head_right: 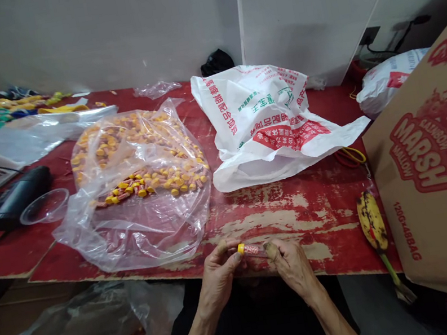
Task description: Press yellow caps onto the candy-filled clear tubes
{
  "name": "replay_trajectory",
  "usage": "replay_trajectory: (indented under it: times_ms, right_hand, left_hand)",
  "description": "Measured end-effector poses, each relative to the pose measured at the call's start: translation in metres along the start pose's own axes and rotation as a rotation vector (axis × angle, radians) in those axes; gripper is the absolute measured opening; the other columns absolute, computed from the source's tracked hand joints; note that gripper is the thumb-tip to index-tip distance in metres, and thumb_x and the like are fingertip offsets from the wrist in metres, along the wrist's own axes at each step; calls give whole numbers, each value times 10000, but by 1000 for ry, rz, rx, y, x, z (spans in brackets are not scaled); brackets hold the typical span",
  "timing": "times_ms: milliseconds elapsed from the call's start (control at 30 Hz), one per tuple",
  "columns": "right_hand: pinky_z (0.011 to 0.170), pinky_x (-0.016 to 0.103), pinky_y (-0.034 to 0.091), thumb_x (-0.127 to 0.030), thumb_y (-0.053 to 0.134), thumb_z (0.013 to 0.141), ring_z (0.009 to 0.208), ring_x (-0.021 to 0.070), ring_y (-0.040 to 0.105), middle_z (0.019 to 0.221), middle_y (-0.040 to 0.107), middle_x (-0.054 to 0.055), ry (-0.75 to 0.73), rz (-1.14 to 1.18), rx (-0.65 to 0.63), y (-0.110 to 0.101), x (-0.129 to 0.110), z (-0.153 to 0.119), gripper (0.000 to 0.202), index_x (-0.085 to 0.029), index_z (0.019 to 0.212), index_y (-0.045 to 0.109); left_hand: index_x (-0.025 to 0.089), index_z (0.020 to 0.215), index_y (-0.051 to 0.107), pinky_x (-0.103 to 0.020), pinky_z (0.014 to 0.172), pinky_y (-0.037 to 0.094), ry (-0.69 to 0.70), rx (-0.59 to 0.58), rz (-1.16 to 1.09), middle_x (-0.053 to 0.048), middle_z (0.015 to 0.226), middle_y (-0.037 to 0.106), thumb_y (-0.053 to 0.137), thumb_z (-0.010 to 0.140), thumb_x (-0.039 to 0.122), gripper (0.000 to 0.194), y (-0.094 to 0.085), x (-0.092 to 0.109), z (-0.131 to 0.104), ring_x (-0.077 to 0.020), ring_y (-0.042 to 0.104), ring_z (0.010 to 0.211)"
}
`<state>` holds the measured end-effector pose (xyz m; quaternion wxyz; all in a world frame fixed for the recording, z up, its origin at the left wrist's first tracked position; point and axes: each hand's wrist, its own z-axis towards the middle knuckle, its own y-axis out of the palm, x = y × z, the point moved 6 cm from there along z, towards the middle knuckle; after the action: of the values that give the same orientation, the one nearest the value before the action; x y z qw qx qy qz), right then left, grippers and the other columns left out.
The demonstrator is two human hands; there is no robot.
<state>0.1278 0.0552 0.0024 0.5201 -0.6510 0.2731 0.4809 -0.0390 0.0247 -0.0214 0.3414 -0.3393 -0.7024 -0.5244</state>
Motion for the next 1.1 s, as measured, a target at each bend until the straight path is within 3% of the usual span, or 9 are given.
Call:
replay_trajectory:
  times_ms: [100, 167, 367, 500, 567, 700, 867, 1033, 1100]
  right_hand:
    - [599, 254, 407, -483, 453, 909, 710, 192, 570, 800, 620, 35, 34, 57, 13, -2, 2, -2, 360, -166, 947, 619]
    - [636, 257, 438, -454, 526, 867, 809, 209, 583, 967, 627, 61, 65, 92, 3, -3, 3, -3, 392, -169, 1132, 561]
    - [691, 289, 452, -515, 450, 912, 764, 231, 586, 769, 628, 45, 54, 27, 0, -10, 5, -4, 398, -172, 873, 647]
    - [675, 266, 463, -499, 522, 881, 836, 225, 595, 935, 649, 49, 76, 61, 11, -12, 7, -4, 381, -181, 1073, 609]
    - [650, 259, 456, -492, 547, 866, 813, 218, 593, 944, 651, 49, 77, 54, -4, -11, 6, -4, 371, -180, 1060, 606]
    - [577, 268, 419, -542, 413, 919, 612, 191, 541, 630, 568, 21, 45, -2, 20, -10, 1, -3, 468, -172, 696, 594]
    - [658, 274, 465, -492, 532, 881, 802, 220, 598, 960, 648, 60, 63, 32, -23, -8, 3, -3, 383, -174, 1083, 601]
    - [660, 298, 451, -511, 419, 937, 748, 225, 586, 792, 646, 60, 28, 8, -39, -5, 2, -1, 409, -169, 891, 639]
    - [641, 287, 456, -523, 442, 921, 738, 219, 588, 826, 649, 59, 39, 11, -12, -6, 3, -1, 406, -166, 954, 634]
  left_hand:
    - [191, 852, 699, -186, 539, 446, -9, -17, -4, 27, 699, 599, 805, 660, 243, 225, 4, 2, 0, -87, 550, 555]
    - [191, 853, 696, -183, 534, 434, -15, -7, -7, 25, 693, 604, 803, 657, 248, 230, 6, 3, 0, -86, 537, 555]
    - [173, 808, 700, -202, 589, 440, -26, -25, -9, 5, 724, 615, 812, 622, 251, 231, 12, 4, -2, -117, 545, 637]
    - [172, 813, 700, -197, 594, 425, 6, -3, -5, -2, 754, 616, 804, 630, 260, 228, 10, 6, -3, -120, 538, 662]
    - [174, 813, 693, -199, 579, 420, -5, -7, -4, -4, 745, 612, 799, 636, 267, 227, 10, 6, -4, -122, 534, 651]
    - [177, 820, 685, -217, 550, 428, -37, -13, 6, -18, 745, 613, 801, 635, 290, 246, 11, 6, -5, -138, 539, 630]
    - [172, 811, 698, -203, 560, 414, -1, 20, 23, -11, 747, 583, 811, 609, 282, 256, 8, 8, -2, -123, 509, 637]
    - [171, 814, 704, -215, 581, 414, 10, 8, 57, -15, 749, 583, 805, 624, 301, 251, 5, 6, 0, -134, 510, 653]
    - [177, 814, 698, -222, 590, 418, 2, 6, 38, -12, 751, 596, 808, 621, 297, 253, 5, 4, 0, -133, 519, 648]
